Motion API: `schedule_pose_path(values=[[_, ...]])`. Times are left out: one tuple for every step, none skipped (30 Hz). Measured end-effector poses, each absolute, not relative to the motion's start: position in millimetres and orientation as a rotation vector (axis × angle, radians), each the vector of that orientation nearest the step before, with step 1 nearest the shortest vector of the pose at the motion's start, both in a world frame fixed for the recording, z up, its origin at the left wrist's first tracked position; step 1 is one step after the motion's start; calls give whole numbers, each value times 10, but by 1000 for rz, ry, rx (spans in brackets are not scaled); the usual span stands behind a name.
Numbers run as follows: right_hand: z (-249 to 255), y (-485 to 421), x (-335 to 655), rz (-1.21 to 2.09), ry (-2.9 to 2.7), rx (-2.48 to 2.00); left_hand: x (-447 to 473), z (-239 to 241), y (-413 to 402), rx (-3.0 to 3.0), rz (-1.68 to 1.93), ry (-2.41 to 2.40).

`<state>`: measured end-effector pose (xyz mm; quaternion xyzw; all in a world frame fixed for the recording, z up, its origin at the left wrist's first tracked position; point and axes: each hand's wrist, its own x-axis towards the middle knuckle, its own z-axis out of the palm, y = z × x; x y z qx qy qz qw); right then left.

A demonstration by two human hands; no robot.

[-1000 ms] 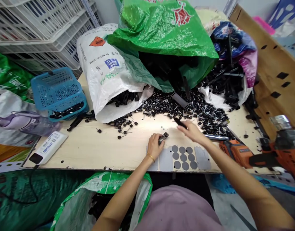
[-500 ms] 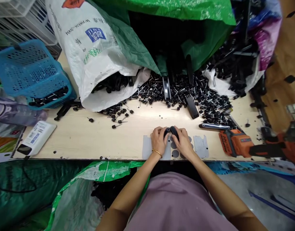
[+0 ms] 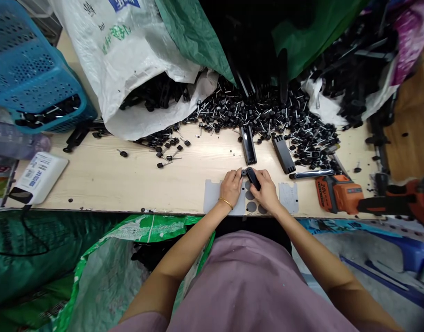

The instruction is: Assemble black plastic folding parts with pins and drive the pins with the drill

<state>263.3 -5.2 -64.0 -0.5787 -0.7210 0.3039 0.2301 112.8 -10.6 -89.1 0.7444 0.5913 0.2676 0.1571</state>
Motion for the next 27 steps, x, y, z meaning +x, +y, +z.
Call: schedule_pose_path(values=[[-638,-50,2633,837,-1988,-1581,1132,-893,-113,2136,758,1681],[-635,-48,2632,836,-1993,-1575,1133,-895,-119,2140,753,1673],[-632,-48,2630,832,-1998,-1575,1130,-899,-120,2140,752,1671],[-629,-47,2628,828,-2002,-1579,1120,-904,-114,2137,757,1672],[-627,-48,2626,828,-2005,-1583,1105,-909,-98,2129,767,1677],[-626,-48,2625,830,-2008,-1586,1086,-914,-72,2123,776,1674],[-625,-49,2625,834,-2010,-1585,1067,-918,-37,2129,780,1645],[-626,-50,2626,836,-2011,-1582,1052,-921,0,2153,773,1583],[-627,-51,2628,836,-2008,-1579,1048,-922,35,2191,756,1491],[-627,-52,2630,831,-2002,-1578,1058,-921,62,2221,739,1407],[-627,-52,2632,825,-1995,-1578,1082,-918,76,2229,733,1362],[-627,-52,2633,819,-1990,-1579,1118,-915,78,2211,742,1367],[-627,-52,2634,815,-1989,-1582,1156,-912,72,2155,777,1446],[-627,-51,2634,813,-1991,-1583,1188,-910,63,2088,814,1540],[-629,-51,2635,815,-1996,-1581,1204,-910,61,2029,846,1614],[-632,-51,2636,819,-2002,-1576,1200,-911,72,2008,861,1628],[-638,-51,2637,824,-2005,-1568,1173,-915,98,2034,854,1564],[-646,-53,2639,829,-2004,-1560,1130,-920,138,2087,835,1447],[-655,-54,2641,832,-2001,-1557,1080,-925,183,2144,813,1310],[-663,-56,2642,835,-1996,-1557,1033,-928,225,2183,796,1197],[-669,-57,2644,838,-1992,-1561,1000,-928,253,2194,794,1152],[-671,-57,2645,842,-1989,-1564,985,-923,261,2181,805,1172],[-670,-55,2647,848,-1987,-1564,991,-912,247,2145,825,1246],[-663,-52,2649,856,-1990,-1557,1013,-897,211,2094,842,1342],[-653,-47,2652,870,-2000,-1541,1046,-879,158,2039,850,1432],[-640,-41,2655,888,-2020,-1517,1083,-859,95,1984,855,1508],[-625,-35,2658,907,-2047,-1490,1120,-840,29,1933,860,1566]])
